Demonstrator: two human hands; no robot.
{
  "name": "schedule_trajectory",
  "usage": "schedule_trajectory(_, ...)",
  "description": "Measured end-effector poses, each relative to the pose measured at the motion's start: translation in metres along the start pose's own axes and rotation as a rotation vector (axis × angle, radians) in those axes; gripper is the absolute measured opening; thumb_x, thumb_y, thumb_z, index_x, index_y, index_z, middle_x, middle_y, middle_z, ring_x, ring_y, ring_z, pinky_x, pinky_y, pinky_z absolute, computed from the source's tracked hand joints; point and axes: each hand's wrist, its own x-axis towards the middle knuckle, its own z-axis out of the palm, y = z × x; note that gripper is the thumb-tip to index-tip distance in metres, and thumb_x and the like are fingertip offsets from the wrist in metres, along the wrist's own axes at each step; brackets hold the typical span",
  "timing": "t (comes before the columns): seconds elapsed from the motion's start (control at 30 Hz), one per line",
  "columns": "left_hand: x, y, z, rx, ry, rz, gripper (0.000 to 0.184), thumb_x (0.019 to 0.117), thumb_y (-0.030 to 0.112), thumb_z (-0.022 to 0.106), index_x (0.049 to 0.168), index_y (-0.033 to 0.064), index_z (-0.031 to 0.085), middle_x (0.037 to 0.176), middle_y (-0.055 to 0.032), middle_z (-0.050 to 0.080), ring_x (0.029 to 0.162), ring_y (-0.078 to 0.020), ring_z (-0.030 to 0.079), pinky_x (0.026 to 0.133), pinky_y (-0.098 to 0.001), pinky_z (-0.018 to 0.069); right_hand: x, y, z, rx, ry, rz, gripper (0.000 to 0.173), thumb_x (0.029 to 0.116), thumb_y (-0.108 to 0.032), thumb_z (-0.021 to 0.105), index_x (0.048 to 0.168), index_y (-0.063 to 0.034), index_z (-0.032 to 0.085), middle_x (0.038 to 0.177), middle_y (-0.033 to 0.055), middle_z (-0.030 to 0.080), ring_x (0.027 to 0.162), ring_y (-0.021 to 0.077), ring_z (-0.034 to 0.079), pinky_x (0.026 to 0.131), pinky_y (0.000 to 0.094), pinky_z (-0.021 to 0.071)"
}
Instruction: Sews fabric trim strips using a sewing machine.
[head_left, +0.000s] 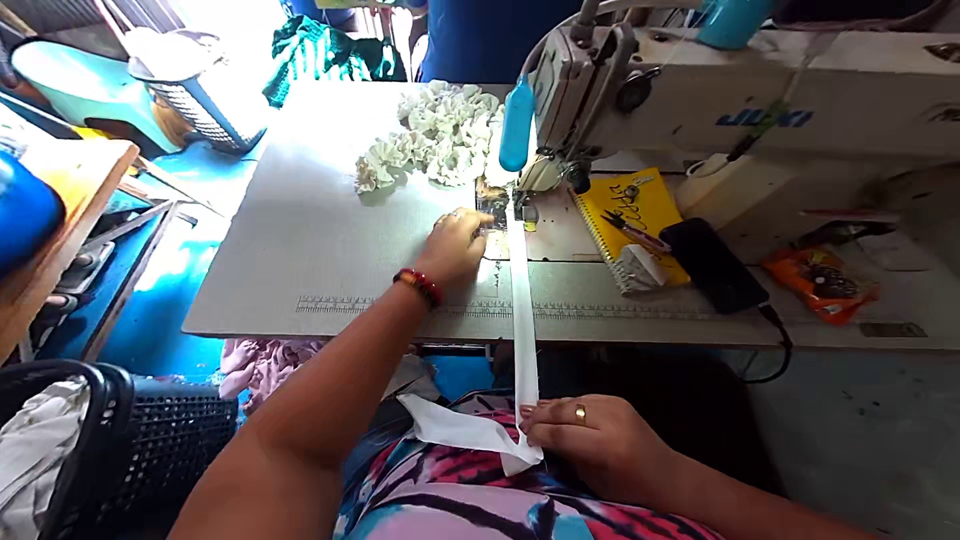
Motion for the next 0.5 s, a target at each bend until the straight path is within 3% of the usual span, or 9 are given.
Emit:
schedule_trajectory(0.07, 0.04, -0.003, 0.011, 0.028, -0.058, -0.077, 0.047, 0.0984, 0.007, 0.049, 0.144, 0.0114, 0.06, 0.15, -0.0118, 0.055, 0.144, -0.0343, 0.044, 0.116, -0.0611, 0.0305, 0.004, 0.008, -0.002, 0.004, -0.011, -0.038, 0.021, 0.1019, -0.009, 0.053, 0.096, -0.0128, 0.072, 0.099, 0.0052, 0.079, 0.098, 0.0135, 0.075, 0.085, 0.0257, 0.0591)
schedule_trajectory(0.17, 0.065, 0.0, 0.02, 0.098, -0.087, -0.107, 0.046, 0.0986, 0.009, 0.045, 0.138, 0.0214, 0.066, 0.15, -0.0017, 0.056, 0.146, -0.0307, 0.04, 0.112, -0.0661, 0.0271, 0.015, 0.023, -0.008, -0.051, -0.069, -0.079, 0.02, 0.1016, -0.005, 0.053, 0.097, -0.0105, 0.072, 0.101, 0.007, 0.079, 0.101, 0.017, 0.075, 0.091, 0.0293, 0.0598)
schedule_trajectory(0.3, 0.07, -0.006, 0.023, 0.117, -0.048, -0.081, 0.044, 0.0992, 0.01, 0.043, 0.129, 0.022, 0.072, 0.143, 0.0, 0.062, 0.143, -0.0284, 0.044, 0.11, -0.065, 0.0282, 0.031, 0.059, -0.013, -0.118, -0.111, -0.098, 0.022, 0.1011, -0.004, 0.052, 0.099, -0.008, 0.073, 0.102, 0.0095, 0.078, 0.101, 0.0207, 0.076, 0.089, 0.0332, 0.0608)
schedule_trajectory(0.5, 0.073, -0.011, 0.026, 0.134, -0.023, -0.09, 0.042, 0.0992, 0.012, 0.045, 0.129, 0.0234, 0.073, 0.14, -0.0008, 0.064, 0.139, -0.027, 0.049, 0.109, -0.0643, 0.0302, 0.058, 0.102, -0.017, -0.17, -0.12, -0.055, 0.022, 0.1014, -0.003, 0.053, 0.102, -0.0065, 0.074, 0.105, 0.0123, 0.078, 0.103, 0.0248, 0.076, 0.09, 0.0387, 0.0613)
